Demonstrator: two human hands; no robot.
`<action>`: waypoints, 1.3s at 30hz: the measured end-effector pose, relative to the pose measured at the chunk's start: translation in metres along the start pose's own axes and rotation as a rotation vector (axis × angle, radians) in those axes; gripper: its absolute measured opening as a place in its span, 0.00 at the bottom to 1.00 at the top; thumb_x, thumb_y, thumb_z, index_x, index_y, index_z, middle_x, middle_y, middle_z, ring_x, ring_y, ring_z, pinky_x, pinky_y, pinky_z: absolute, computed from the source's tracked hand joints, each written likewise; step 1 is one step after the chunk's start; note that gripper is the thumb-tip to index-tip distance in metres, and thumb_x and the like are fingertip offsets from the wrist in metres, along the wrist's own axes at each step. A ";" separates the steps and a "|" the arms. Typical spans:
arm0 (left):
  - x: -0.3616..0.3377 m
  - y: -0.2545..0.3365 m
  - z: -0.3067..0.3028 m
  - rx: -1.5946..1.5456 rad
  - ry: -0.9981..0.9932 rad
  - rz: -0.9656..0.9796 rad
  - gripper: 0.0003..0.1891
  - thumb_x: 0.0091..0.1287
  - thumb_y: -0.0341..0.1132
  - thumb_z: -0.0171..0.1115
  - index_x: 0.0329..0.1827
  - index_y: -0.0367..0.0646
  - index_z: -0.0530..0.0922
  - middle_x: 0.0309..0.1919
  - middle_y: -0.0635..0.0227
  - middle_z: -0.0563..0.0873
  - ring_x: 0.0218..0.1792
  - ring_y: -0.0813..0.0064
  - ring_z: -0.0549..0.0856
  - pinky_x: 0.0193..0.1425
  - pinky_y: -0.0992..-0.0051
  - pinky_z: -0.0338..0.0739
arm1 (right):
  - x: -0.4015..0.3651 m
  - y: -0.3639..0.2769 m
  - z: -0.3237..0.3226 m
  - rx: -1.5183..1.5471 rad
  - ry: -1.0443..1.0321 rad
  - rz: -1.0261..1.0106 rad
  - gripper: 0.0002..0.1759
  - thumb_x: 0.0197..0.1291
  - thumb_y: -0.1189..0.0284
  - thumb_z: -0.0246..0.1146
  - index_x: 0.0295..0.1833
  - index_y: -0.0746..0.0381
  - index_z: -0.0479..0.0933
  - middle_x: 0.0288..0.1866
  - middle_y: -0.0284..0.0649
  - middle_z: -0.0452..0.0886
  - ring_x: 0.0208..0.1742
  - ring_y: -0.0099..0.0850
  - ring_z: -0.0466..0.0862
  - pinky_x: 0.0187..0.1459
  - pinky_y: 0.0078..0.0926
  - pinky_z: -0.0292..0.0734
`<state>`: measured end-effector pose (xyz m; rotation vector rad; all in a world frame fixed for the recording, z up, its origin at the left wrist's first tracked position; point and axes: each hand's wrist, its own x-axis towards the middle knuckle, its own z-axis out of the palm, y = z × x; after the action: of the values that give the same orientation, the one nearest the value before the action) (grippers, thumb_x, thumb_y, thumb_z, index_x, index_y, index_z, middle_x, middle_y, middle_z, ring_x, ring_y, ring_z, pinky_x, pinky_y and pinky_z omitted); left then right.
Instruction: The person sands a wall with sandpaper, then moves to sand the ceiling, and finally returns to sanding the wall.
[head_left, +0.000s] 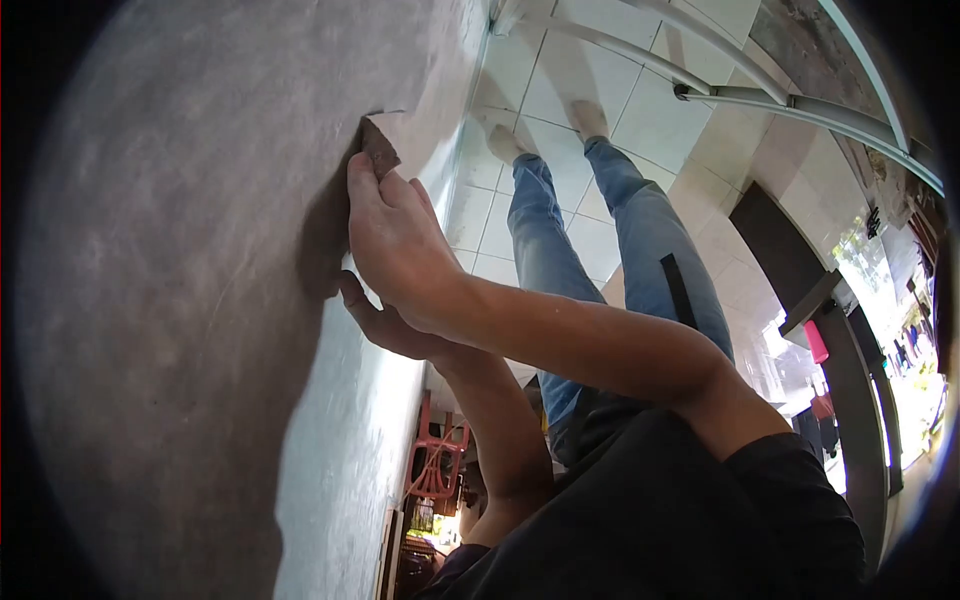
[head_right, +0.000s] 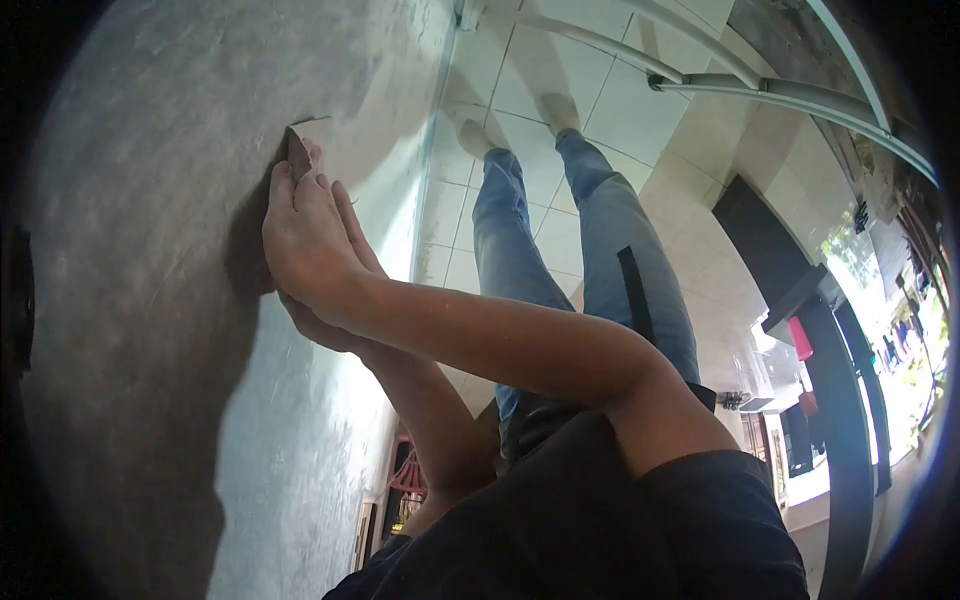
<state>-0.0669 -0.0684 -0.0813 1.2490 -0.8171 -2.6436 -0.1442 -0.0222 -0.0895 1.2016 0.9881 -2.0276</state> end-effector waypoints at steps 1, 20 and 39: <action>0.001 0.002 -0.008 -0.055 -0.040 -0.037 0.33 0.72 0.50 0.40 0.69 0.28 0.57 0.68 0.49 0.65 0.69 0.65 0.65 0.72 0.66 0.56 | 0.003 -0.003 -0.002 0.023 -0.019 0.015 0.33 0.72 0.53 0.38 0.54 0.76 0.69 0.44 0.54 0.77 0.46 0.42 0.78 0.47 0.38 0.72; 0.001 0.016 -0.043 1.686 0.194 0.538 0.16 0.69 0.38 0.53 0.49 0.31 0.77 0.43 0.59 0.85 0.41 0.74 0.83 0.47 0.74 0.76 | -0.035 -0.017 0.001 -0.036 -0.303 -0.031 0.34 0.75 0.58 0.34 0.73 0.75 0.43 0.76 0.64 0.44 0.78 0.54 0.42 0.76 0.34 0.37; 0.006 0.005 -0.004 1.656 0.283 0.368 0.17 0.74 0.29 0.41 0.61 0.30 0.68 0.57 0.54 0.77 0.54 0.70 0.79 0.58 0.72 0.72 | -0.003 -0.010 -0.004 0.189 -0.037 -0.068 0.34 0.74 0.54 0.37 0.58 0.79 0.66 0.51 0.66 0.76 0.58 0.55 0.76 0.58 0.40 0.68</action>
<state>-0.0684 -0.0763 -0.0850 1.2403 -2.9028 -1.0398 -0.1492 -0.0130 -0.0845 1.2363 0.8452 -2.2296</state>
